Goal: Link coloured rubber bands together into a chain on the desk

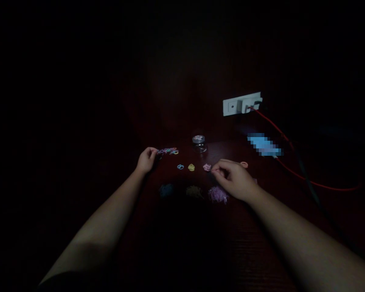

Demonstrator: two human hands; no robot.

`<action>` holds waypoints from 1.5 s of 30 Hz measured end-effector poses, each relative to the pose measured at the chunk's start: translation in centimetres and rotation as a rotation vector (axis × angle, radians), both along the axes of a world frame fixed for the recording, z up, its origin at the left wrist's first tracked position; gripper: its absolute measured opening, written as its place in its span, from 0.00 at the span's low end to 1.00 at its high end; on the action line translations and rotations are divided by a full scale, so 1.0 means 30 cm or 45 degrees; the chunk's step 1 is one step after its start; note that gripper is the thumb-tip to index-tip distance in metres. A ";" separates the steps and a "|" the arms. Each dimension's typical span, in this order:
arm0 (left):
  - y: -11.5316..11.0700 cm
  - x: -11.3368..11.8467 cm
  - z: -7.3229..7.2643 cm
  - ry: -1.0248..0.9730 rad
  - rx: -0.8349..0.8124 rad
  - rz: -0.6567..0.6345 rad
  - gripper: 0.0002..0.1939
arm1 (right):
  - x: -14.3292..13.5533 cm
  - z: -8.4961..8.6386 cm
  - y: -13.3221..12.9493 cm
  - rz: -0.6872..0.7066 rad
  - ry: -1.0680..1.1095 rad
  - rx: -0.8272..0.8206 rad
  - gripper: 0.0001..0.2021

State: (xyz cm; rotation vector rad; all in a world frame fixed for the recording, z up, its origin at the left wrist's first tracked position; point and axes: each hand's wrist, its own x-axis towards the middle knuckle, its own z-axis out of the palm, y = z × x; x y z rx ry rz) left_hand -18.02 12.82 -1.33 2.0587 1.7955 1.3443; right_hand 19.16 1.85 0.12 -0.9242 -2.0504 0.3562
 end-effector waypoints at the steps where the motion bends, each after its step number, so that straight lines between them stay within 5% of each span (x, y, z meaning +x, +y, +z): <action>1: -0.039 0.042 0.010 -0.057 0.025 -0.045 0.11 | -0.008 0.001 -0.003 0.015 0.010 0.013 0.07; 9: -0.342 0.469 0.091 -0.355 -0.128 -0.602 0.12 | -0.060 0.021 -0.041 0.078 0.077 0.078 0.15; 13: -0.406 0.570 0.096 -0.614 -0.212 -0.703 0.11 | -0.074 0.024 -0.041 0.042 0.107 0.137 0.17; 23: -0.421 0.583 0.059 -0.841 -0.258 -0.721 0.11 | -0.069 0.023 -0.040 0.054 0.151 0.124 0.07; 28: -0.430 0.583 0.072 -0.743 -0.137 -0.771 0.10 | -0.064 0.025 -0.043 0.068 0.144 0.074 0.08; 45: -0.449 0.557 0.084 -0.641 -0.197 -0.863 0.11 | -0.070 0.029 -0.059 0.213 -0.090 0.029 0.13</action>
